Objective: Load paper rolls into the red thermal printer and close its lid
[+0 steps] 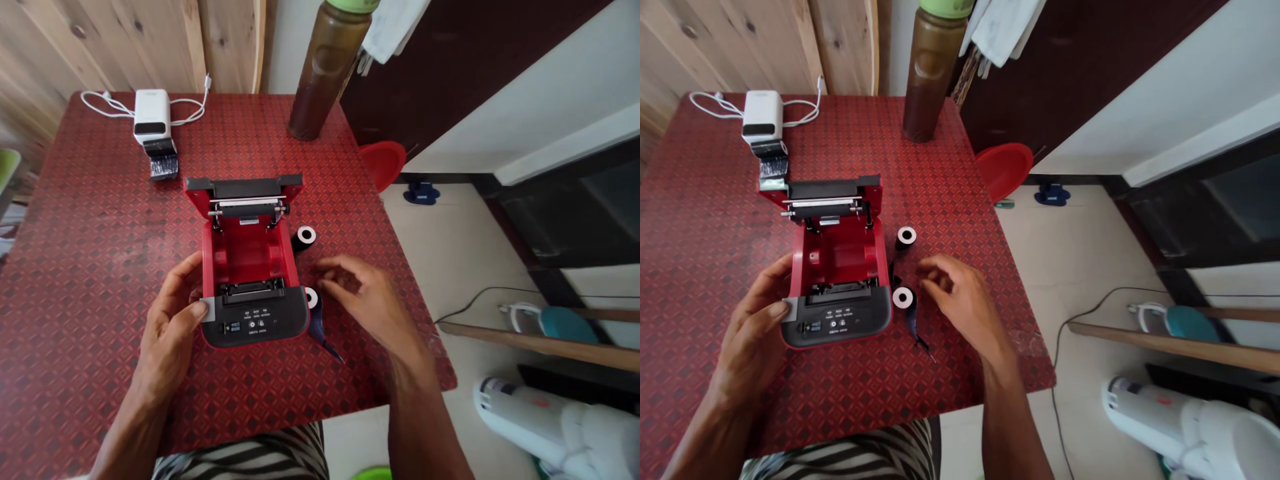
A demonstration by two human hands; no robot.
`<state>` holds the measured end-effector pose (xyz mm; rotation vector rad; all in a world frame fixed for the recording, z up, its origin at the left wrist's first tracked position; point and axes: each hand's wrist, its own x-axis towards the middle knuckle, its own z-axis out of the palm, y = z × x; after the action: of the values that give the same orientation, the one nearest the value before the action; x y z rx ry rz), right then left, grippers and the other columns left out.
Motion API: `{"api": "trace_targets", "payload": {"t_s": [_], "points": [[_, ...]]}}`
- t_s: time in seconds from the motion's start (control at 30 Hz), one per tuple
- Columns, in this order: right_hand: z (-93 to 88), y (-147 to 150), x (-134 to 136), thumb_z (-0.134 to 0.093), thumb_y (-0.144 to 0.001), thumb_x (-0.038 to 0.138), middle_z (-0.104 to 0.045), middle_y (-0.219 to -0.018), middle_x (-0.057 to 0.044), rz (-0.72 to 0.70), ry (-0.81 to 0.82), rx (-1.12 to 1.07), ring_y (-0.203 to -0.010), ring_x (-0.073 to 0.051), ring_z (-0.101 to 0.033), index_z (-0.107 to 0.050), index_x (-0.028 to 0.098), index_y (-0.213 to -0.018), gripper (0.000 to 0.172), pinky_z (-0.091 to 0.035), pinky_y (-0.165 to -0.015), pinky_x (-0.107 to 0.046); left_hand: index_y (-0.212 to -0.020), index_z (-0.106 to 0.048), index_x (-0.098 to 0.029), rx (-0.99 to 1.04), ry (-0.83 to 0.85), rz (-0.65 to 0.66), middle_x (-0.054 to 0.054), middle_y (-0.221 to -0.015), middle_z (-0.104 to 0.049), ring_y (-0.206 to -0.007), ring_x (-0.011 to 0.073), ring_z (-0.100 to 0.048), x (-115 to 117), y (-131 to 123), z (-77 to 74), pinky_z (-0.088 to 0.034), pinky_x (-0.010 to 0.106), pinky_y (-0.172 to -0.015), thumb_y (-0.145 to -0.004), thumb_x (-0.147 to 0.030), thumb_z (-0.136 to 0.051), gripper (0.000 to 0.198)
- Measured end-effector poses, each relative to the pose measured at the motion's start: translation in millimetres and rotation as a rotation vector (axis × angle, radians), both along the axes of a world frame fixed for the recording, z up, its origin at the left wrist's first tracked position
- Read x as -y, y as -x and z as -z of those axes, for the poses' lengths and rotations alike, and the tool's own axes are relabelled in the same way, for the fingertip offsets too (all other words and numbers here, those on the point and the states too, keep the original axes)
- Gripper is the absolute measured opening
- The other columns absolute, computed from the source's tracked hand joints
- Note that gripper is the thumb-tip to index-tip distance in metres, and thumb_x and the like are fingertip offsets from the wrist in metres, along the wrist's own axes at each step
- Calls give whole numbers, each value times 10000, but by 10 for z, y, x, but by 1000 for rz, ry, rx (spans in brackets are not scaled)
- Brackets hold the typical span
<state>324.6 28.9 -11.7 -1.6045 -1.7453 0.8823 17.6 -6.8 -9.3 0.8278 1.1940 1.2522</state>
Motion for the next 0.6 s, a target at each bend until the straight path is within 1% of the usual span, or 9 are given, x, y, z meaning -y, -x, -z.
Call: {"api": "trace_targets", "payload": {"t_s": [0.07,0.13,0.17,0.23,0.3,0.37,0.47,0.53,0.6], "points": [[-23,-13,127,-732,-921,204,-855,-1047,-49,-83,48,9,-801,-222,-757,-836,276,-1182,290,-615,-734,-384,-1483,-781,-371,8,3,5,36,-1541,-772,-1447,408,-704,5,-8,-5,-616,553,-1170,-934,-469,-860,563],[-8,38,201,-721,-885,152,-859,-1227,-66,-122,42,-6,-923,-241,-785,-819,285,-1278,427,-646,-842,-424,-1492,-773,-371,16,2,12,37,-1543,-772,-1413,402,-727,7,-12,-3,-635,548,-1137,-944,-463,-855,562],[12,81,217,-719,-883,142,-854,-1277,-71,-130,30,-16,-1001,-257,-792,-813,285,-1287,439,-648,-907,-452,-1499,-769,-372,20,2,16,38,-1544,-772,-1403,399,-733,8,-12,-2,-639,546,-1129,-950,-463,-852,564],[64,173,223,-725,-913,156,-860,-1258,-75,-139,6,-36,-1116,-290,-786,-815,275,-1215,337,-633,-1000,-499,-1507,-762,-374,26,-1,24,40,-1548,-769,-1394,397,-738,12,-9,1,-639,546,-1125,-957,-467,-846,565],[106,230,231,-718,-964,184,-864,-1215,-82,-134,-9,-47,-1152,-303,-782,-812,267,-1144,220,-622,-1048,-524,-1515,-756,-377,25,-1,32,39,-1568,-755,-1407,393,-731,21,-2,0,-628,539,-1135,-967,-462,-836,560],[98,218,283,-714,-995,211,-838,-1320,-98,-91,-24,-42,-1227,-310,-782,-812,274,-1161,203,-619,-1096,-533,-1526,-745,-379,23,3,40,33,-1599,-734,-1434,383,-713,36,7,1,-619,514,-1134,-988,-451,-816,548],[-80,85,447,-755,-1029,283,-763,-1500,-90,-2,-36,-44,-1399,-315,-746,-792,314,-1265,241,-624,-1152,-496,-1566,-713,-372,33,5,56,30,-1647,-700,-1491,368,-671,60,15,21,-615,471,-1116,-1024,-423,-781,548],[-310,-9,543,-745,-1075,328,-793,-1456,-57,4,-29,-52,-1348,-279,-783,-739,356,-1363,289,-661,-1094,-419,-1578,-703,-365,45,-11,63,35,-1668,-683,-1529,365,-641,70,14,48,-610,460,-1125,-1033,-408,-775,551],[-574,-31,557,-687,-1112,335,-812,-1417,-37,-66,-78,14,-1290,-267,-808,-700,382,-1416,308,-675,-1043,-386,-1572,-705,-364,53,-32,58,35,-1679,-672,-1566,360,-607,73,10,74,-595,458,-1156,-1036,-397,-778,542]]}}
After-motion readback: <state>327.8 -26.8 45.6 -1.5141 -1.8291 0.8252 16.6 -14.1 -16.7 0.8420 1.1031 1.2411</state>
